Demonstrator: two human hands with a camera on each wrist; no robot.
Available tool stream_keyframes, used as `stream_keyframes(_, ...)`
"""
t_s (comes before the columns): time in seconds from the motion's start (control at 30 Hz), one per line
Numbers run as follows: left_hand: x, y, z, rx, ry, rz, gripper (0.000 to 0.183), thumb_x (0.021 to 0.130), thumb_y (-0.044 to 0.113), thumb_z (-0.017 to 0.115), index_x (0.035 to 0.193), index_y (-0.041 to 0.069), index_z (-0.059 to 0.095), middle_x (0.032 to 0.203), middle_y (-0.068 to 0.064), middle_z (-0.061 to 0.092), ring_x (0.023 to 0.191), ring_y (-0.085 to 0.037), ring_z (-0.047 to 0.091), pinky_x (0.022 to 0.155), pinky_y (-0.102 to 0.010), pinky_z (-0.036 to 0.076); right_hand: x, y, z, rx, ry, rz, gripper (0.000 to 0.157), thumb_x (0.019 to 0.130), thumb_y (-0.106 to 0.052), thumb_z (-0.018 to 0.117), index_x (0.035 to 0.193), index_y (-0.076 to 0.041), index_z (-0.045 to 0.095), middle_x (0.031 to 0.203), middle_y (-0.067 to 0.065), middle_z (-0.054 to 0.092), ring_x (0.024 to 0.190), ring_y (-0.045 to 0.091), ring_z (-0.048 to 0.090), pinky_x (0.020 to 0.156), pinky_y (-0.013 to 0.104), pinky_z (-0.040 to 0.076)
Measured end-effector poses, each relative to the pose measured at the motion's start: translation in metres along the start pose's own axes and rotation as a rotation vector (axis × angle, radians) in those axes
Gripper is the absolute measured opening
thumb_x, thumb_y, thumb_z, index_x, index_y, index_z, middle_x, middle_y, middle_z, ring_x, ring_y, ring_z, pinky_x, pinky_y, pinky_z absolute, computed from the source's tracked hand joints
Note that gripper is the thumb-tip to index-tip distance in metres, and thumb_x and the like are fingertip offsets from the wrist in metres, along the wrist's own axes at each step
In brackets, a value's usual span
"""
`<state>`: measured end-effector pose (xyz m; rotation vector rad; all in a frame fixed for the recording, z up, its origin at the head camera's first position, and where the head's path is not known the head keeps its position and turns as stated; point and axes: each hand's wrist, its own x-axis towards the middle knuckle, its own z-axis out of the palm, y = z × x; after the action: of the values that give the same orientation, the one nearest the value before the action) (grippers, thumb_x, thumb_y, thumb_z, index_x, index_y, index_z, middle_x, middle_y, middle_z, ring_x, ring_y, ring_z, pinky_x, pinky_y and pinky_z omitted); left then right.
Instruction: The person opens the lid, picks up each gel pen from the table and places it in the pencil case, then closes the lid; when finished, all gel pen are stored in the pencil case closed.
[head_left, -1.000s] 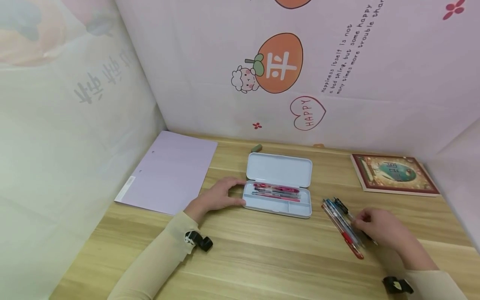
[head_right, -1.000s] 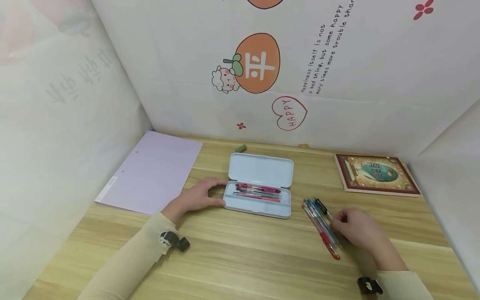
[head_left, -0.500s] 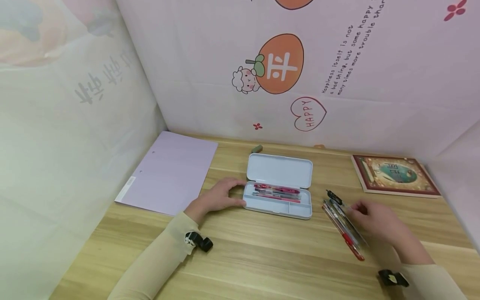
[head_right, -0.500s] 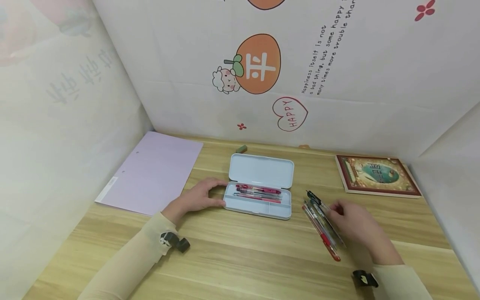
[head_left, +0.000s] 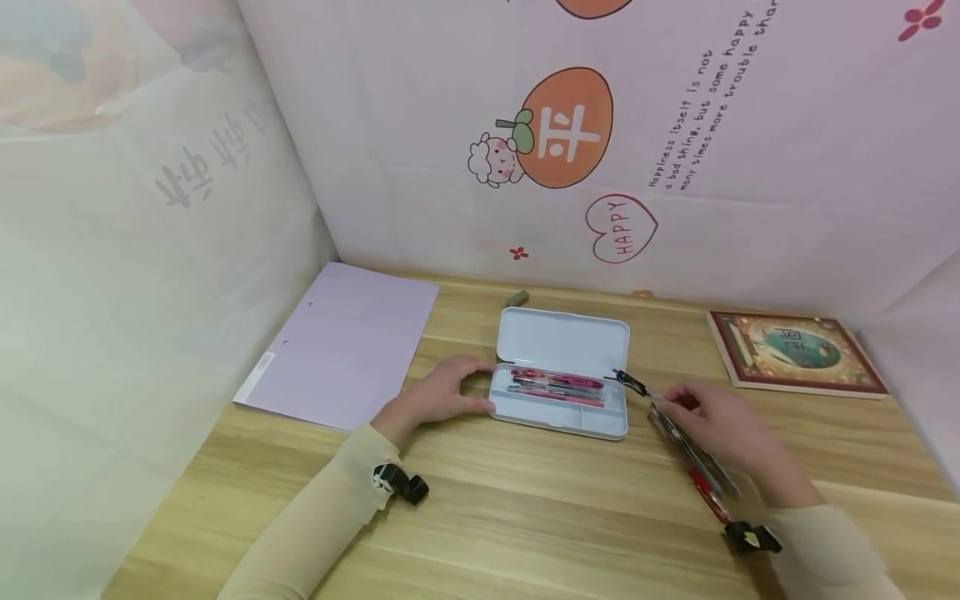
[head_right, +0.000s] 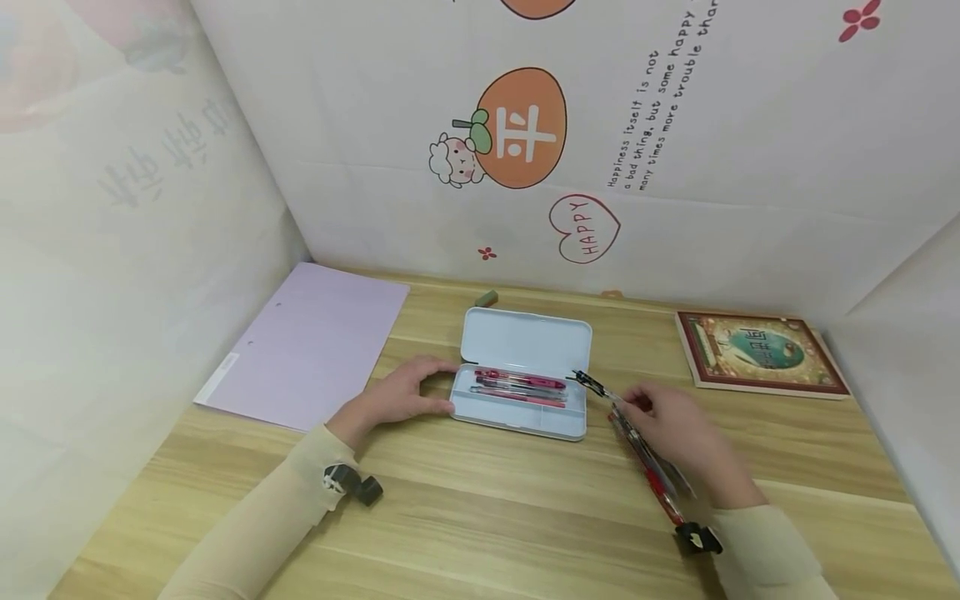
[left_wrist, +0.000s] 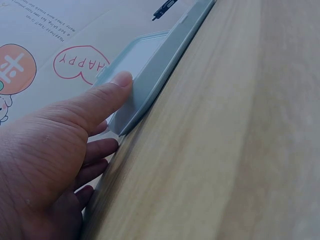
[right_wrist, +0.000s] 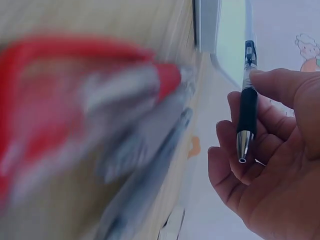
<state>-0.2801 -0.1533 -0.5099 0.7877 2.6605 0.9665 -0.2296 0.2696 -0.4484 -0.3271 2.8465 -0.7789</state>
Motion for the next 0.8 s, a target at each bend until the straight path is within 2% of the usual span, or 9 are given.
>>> stream_keyframes(0.2, 0.0, 0.001, 0.0, -0.016, 0.0, -0.004, 0.073, 0.083, 0.059, 0.071, 0.143, 0.021, 0.051, 0.144, -0.003, 0.048, 0.137, -0.021, 0.037, 0.113, -0.04, 0.028, 0.012, -0.008, 0.006, 0.029, -0.004, -0.017, 0.031, 0.1, -0.042, 0.055, 0.108, -0.013, 0.064, 0.092, 0.0, 0.067, 0.078, 0.016, 0.06, 0.064, 0.034, 0.047)
stream_keyframes(0.53, -0.001, 0.0, 0.0, -0.02, 0.0, -0.007, 0.072, 0.083, 0.056, 0.072, 0.142, 0.021, 0.051, 0.144, -0.002, 0.048, 0.136, -0.02, 0.038, 0.113, -0.039, 0.029, 0.031, -0.02, 0.015, 0.05, 0.052, -0.062, 0.03, 0.099, -0.042, 0.057, 0.11, -0.015, 0.064, 0.097, 0.001, 0.066, 0.082, 0.019, 0.058, 0.07, 0.035, 0.048)
stream_keyframes(0.7, -0.001, 0.0, 0.0, -0.018, 0.004, -0.009, 0.072, 0.083, 0.056, 0.072, 0.142, 0.021, 0.051, 0.144, -0.002, 0.048, 0.136, -0.02, 0.038, 0.112, -0.038, 0.028, 0.038, -0.028, 0.019, 0.068, 0.07, -0.094, 0.029, 0.098, -0.042, 0.058, 0.107, -0.015, 0.065, 0.098, 0.001, 0.066, 0.078, 0.017, 0.058, 0.066, 0.033, 0.049)
stream_keyframes(0.8, 0.0, -0.001, 0.001, -0.017, 0.005, -0.007, 0.072, 0.083, 0.057, 0.072, 0.142, 0.021, 0.051, 0.144, -0.002, 0.049, 0.136, -0.02, 0.038, 0.112, -0.038, 0.028, 0.043, -0.033, 0.023, 0.089, 0.053, -0.101, 0.029, 0.098, -0.043, 0.058, 0.106, -0.017, 0.066, 0.096, 0.001, 0.066, 0.077, 0.019, 0.056, 0.062, 0.033, 0.048)
